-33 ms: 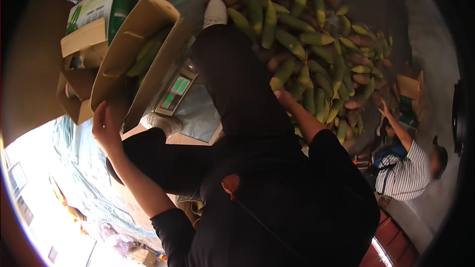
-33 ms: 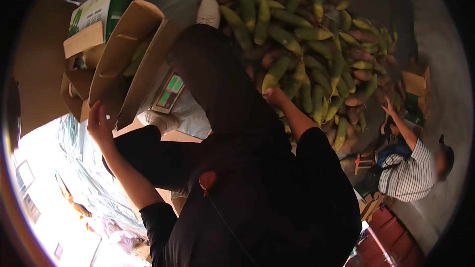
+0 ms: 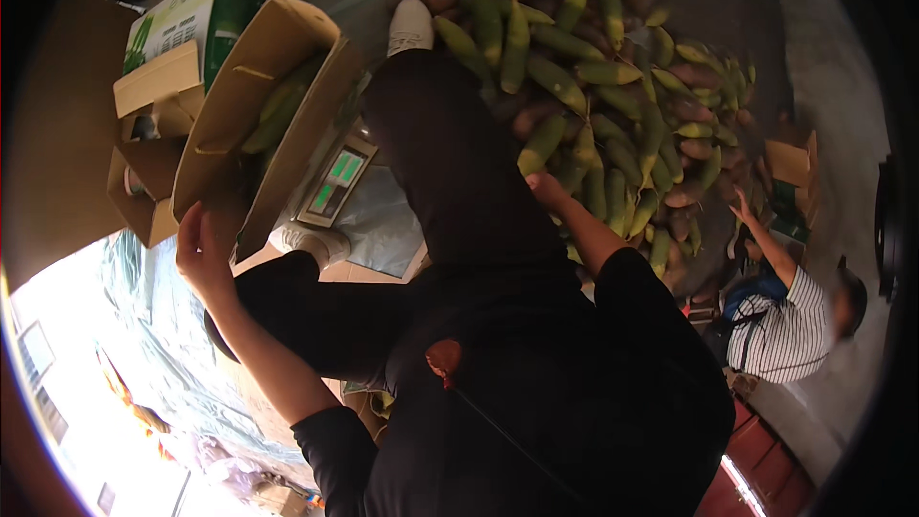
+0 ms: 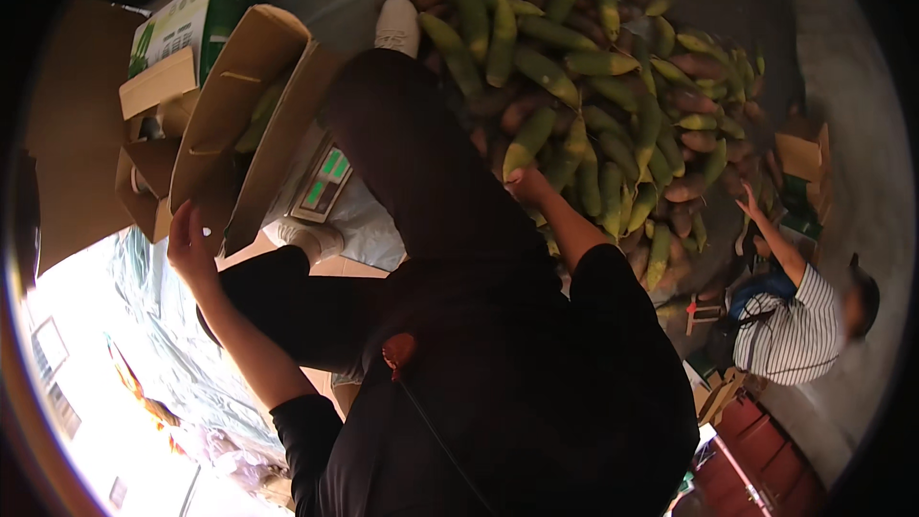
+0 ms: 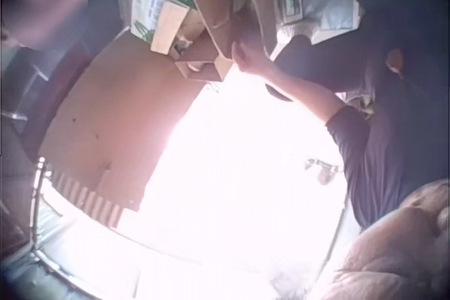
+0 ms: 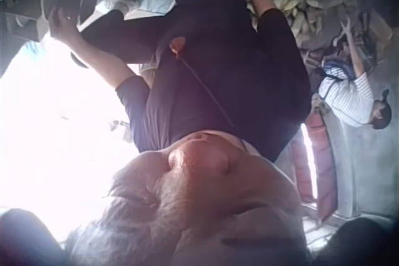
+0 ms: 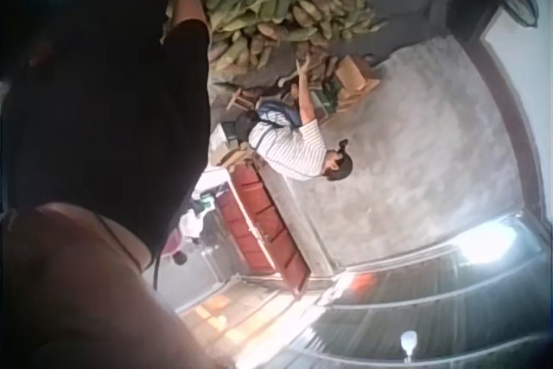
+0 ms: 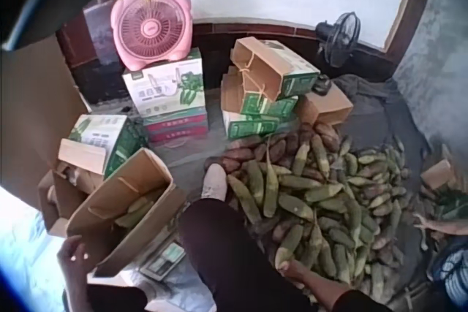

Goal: Sorting and packaging green squash/produce into cardboard boxes.

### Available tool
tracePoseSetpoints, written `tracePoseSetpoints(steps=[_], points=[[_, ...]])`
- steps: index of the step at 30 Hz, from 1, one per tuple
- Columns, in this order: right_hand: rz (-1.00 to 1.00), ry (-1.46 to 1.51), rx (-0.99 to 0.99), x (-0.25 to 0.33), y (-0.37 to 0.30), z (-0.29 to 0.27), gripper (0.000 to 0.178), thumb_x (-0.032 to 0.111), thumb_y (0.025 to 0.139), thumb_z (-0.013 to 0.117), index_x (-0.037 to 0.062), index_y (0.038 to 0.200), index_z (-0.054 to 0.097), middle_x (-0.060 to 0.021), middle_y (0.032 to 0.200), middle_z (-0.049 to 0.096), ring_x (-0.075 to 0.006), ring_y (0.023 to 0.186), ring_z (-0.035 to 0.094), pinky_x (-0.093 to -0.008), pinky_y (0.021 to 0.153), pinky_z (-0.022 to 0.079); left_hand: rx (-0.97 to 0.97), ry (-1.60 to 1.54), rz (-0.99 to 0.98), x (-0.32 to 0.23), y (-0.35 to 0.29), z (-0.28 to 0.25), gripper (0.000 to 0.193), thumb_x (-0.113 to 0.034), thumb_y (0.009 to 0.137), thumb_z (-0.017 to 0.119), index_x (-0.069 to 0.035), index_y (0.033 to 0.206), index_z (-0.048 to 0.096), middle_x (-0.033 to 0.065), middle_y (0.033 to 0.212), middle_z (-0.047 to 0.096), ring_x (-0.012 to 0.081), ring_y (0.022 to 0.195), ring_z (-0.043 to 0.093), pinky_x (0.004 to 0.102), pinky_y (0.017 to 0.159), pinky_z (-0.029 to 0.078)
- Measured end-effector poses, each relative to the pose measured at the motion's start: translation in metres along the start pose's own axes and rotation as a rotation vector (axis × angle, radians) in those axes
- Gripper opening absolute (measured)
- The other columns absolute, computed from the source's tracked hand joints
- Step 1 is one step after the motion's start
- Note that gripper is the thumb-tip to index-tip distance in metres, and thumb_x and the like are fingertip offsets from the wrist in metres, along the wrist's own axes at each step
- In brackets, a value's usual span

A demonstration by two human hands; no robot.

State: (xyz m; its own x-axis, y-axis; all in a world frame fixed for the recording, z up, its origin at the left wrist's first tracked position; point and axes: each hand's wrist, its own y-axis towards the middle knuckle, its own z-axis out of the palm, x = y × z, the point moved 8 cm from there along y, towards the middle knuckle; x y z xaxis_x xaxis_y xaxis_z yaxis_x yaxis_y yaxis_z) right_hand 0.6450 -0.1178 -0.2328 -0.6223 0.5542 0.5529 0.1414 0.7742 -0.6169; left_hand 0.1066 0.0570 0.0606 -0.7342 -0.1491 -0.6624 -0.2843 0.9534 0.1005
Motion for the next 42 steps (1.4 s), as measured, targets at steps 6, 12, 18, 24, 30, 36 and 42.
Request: tracePoseSetpoints(steps=[6, 12, 18, 24, 30, 36, 42], points=[[0.130, 0.204, 0.027, -0.018, 0.002, 0.009, 0.014, 0.015, 0.075, 0.062, 0.0047, 0.083, 0.065, -0.0109, 0.075, 0.065, -0.0219, 0.068, 0.063, -0.0327, 0.065, 0.048, 0.007, -0.038, -0.027, -0.008, -0.001, 0.009, 0.022, -0.011, 0.085, 0.059, -0.003, 0.106, 0.063, 0.0035, 0.093, 0.065, 0.0090, 0.076, 0.057, 0.0230, 0.067, 0.046], [0.077, 0.100, 0.016, -0.024, 0.001, 0.009, 0.017, 0.010, 0.077, 0.062, 0.0010, 0.091, 0.064, -0.0108, 0.078, 0.065, -0.0174, 0.066, 0.062, -0.0292, 0.061, 0.048, 0.020, -0.063, 0.005, -0.001, 0.003, 0.010, 0.023, -0.010, 0.086, 0.058, -0.001, 0.107, 0.062, 0.0057, 0.097, 0.065, 0.0104, 0.080, 0.058, 0.0235, 0.068, 0.047], [0.240, 0.360, 0.020, -0.046, 0.003, 0.012, 0.024, 0.011, 0.074, 0.067, -0.0031, 0.094, 0.062, -0.0099, 0.080, 0.065, -0.0152, 0.063, 0.061, -0.0274, 0.057, 0.048, 0.036, -0.073, -0.054, 0.009, 0.005, 0.012, 0.024, -0.010, 0.086, 0.058, -0.001, 0.108, 0.061, 0.0080, 0.099, 0.064, 0.0120, 0.085, 0.058, 0.0250, 0.072, 0.046], [0.191, 0.232, 0.003, -0.039, 0.005, 0.005, 0.023, 0.011, 0.074, 0.067, -0.0026, 0.092, 0.063, -0.0097, 0.079, 0.065, -0.0151, 0.061, 0.061, -0.0280, 0.058, 0.048, 0.040, -0.130, -0.050, 0.008, 0.003, 0.014, 0.024, -0.012, 0.087, 0.057, -0.002, 0.109, 0.061, 0.0064, 0.095, 0.064, 0.0109, 0.082, 0.057, 0.0246, 0.070, 0.045], [0.164, 0.198, 0.024, -0.043, 0.010, 0.008, 0.021, 0.011, 0.074, 0.066, -0.0014, 0.091, 0.063, -0.0091, 0.076, 0.065, -0.0155, 0.060, 0.061, -0.0289, 0.059, 0.048, 0.038, -0.060, -0.056, 0.008, 0.004, 0.015, 0.024, -0.012, 0.088, 0.057, -0.002, 0.108, 0.061, 0.0062, 0.095, 0.063, 0.0110, 0.082, 0.056, 0.0249, 0.069, 0.045], [0.150, 0.206, -0.044, -0.036, 0.019, 0.006, 0.020, 0.009, 0.074, 0.065, -0.0002, 0.092, 0.063, -0.0083, 0.073, 0.064, -0.0148, 0.060, 0.061, -0.0282, 0.056, 0.048, 0.039, -0.107, -0.074, 0.019, 0.005, 0.011, 0.023, -0.010, 0.088, 0.056, -0.001, 0.108, 0.061, 0.0075, 0.096, 0.063, 0.0122, 0.085, 0.057, 0.0258, 0.072, 0.046], [0.214, 0.302, -0.068, -0.054, 0.020, 0.010, 0.021, 0.022, 0.072, 0.061, 0.0049, 0.083, 0.065, -0.0148, 0.076, 0.065, -0.0290, 0.073, 0.064, -0.0370, 0.068, 0.049, 0.038, -0.112, -0.045, 0.010, 0.006, 0.020, 0.022, -0.009, 0.088, 0.056, -0.001, 0.107, 0.061, 0.0073, 0.092, 0.064, 0.0120, 0.082, 0.058, 0.0253, 0.071, 0.046]])
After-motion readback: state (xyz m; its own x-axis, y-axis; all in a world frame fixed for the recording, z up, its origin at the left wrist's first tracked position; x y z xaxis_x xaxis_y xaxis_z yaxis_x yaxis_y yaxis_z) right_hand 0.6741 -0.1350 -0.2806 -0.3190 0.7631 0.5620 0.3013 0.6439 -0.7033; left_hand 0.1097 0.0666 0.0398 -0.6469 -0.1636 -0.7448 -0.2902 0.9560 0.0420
